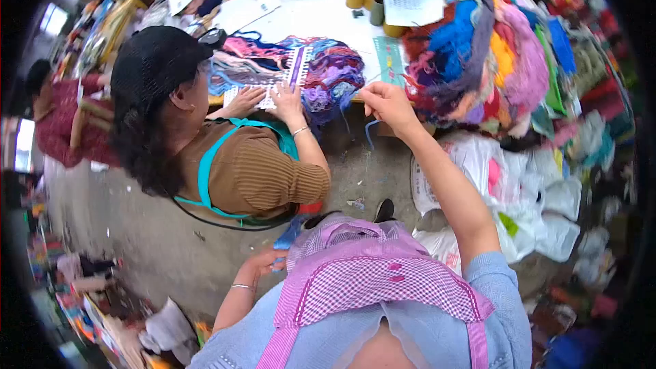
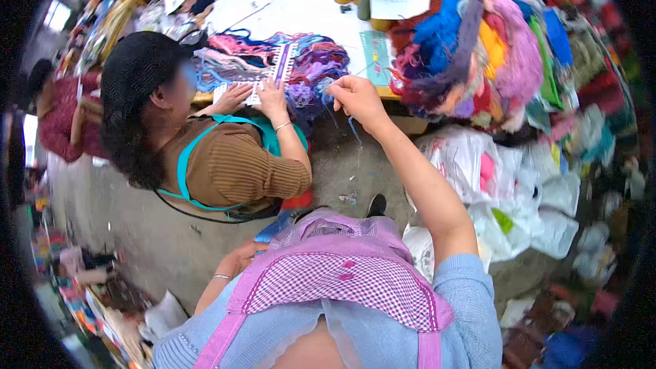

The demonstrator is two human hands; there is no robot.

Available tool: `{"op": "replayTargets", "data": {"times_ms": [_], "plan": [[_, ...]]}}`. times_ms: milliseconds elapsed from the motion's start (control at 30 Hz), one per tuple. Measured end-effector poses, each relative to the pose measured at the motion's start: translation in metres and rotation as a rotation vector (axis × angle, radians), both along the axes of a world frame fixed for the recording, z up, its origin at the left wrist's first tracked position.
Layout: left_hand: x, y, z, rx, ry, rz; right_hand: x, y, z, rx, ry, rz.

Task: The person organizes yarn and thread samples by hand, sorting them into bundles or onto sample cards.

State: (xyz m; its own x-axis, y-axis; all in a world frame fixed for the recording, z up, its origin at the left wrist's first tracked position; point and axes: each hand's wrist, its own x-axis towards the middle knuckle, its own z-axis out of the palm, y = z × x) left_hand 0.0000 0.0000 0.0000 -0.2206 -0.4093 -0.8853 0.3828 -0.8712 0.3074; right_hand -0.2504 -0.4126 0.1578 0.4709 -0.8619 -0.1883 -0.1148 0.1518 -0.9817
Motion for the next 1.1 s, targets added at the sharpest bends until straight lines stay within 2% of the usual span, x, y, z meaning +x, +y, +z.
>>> {"op": "replayTargets", "data": {"times_ms": [67,100,200,333,367,433,467,500,533,567,600,667,700,767,800,867,933,1000,1067,1100], "plan": [[-0.091,-0.053,0.031,-0.087,0.003,0.053,0.037,0.012,-0.008,0.012,-0.004,0.093],[-0.135,-0.079,0.033,-0.130,0.006,0.080,-0.035,-0.064,0.013,-0.089,0.195,0.124],[-0.119,-0.064,0.071,-0.140,-0.194,0.012,0.024,-0.065,-0.028,-0.082,0.051,0.197],[-0.141,-0.099,0.085,-0.108,-0.434,-0.046,0.053,-0.084,-0.051,-0.246,0.126,0.297],[-0.144,-0.111,0.092,-0.108,-0.426,-0.013,0.060,-0.088,-0.056,-0.332,0.122,0.305],[-0.152,-0.141,0.116,-0.109,-0.410,0.054,0.069,-0.093,-0.061,-0.332,0.096,0.352],[-0.154,-0.149,0.119,-0.229,-0.328,0.127,0.071,-0.094,-0.057,-0.334,0.119,0.389],[-0.158,-0.163,0.126,-0.249,-0.279,0.218,0.075,-0.100,-0.059,-0.333,0.240,0.432],[-0.162,-0.177,0.135,-0.269,-0.228,0.307,0.080,-0.103,-0.062,-0.345,0.241,0.427],[-0.168,-0.191,0.149,-0.395,-0.156,0.464,0.082,-0.104,-0.068,-0.345,0.245,0.426],[-0.178,-0.204,0.160,-0.511,-0.078,0.624,0.082,-0.107,-0.067,-0.491,0.211,0.468],[-0.196,-0.237,0.171,-0.599,-0.037,0.902,0.086,-0.112,-0.069,-0.525,0.227,0.532],[-0.199,-0.252,0.176,-0.716,0.034,0.946,0.090,-0.115,-0.079,-0.668,0.183,0.533],[-0.210,-0.289,0.193,-0.861,0.059,1.053,0.090,-0.121,-0.080,-0.604,0.162,0.695],[-0.215,-0.303,0.203,-0.884,0.073,1.122,0.092,-0.121,-0.073,-0.657,0.231,0.776],[-0.224,-0.333,0.223,-0.954,0.041,1.229,0.087,-0.126,-0.068,-0.606,0.125,0.859],[-0.228,-0.354,0.223,-1.061,0.041,1.290,0.083,-0.137,-0.058,-0.685,0.102,0.902],[-0.234,-0.366,0.228,-1.113,0.037,1.315,0.083,-0.146,-0.059,-0.669,0.115,0.959],[-0.243,-0.373,0.230,-1.151,0.040,1.341,0.079,-0.149,-0.061,-0.511,0.139,1.027],[-0.246,-0.375,0.231,-1.168,0.011,1.349,0.075,-0.149,-0.061,-0.766,0.141,0.988]]}}
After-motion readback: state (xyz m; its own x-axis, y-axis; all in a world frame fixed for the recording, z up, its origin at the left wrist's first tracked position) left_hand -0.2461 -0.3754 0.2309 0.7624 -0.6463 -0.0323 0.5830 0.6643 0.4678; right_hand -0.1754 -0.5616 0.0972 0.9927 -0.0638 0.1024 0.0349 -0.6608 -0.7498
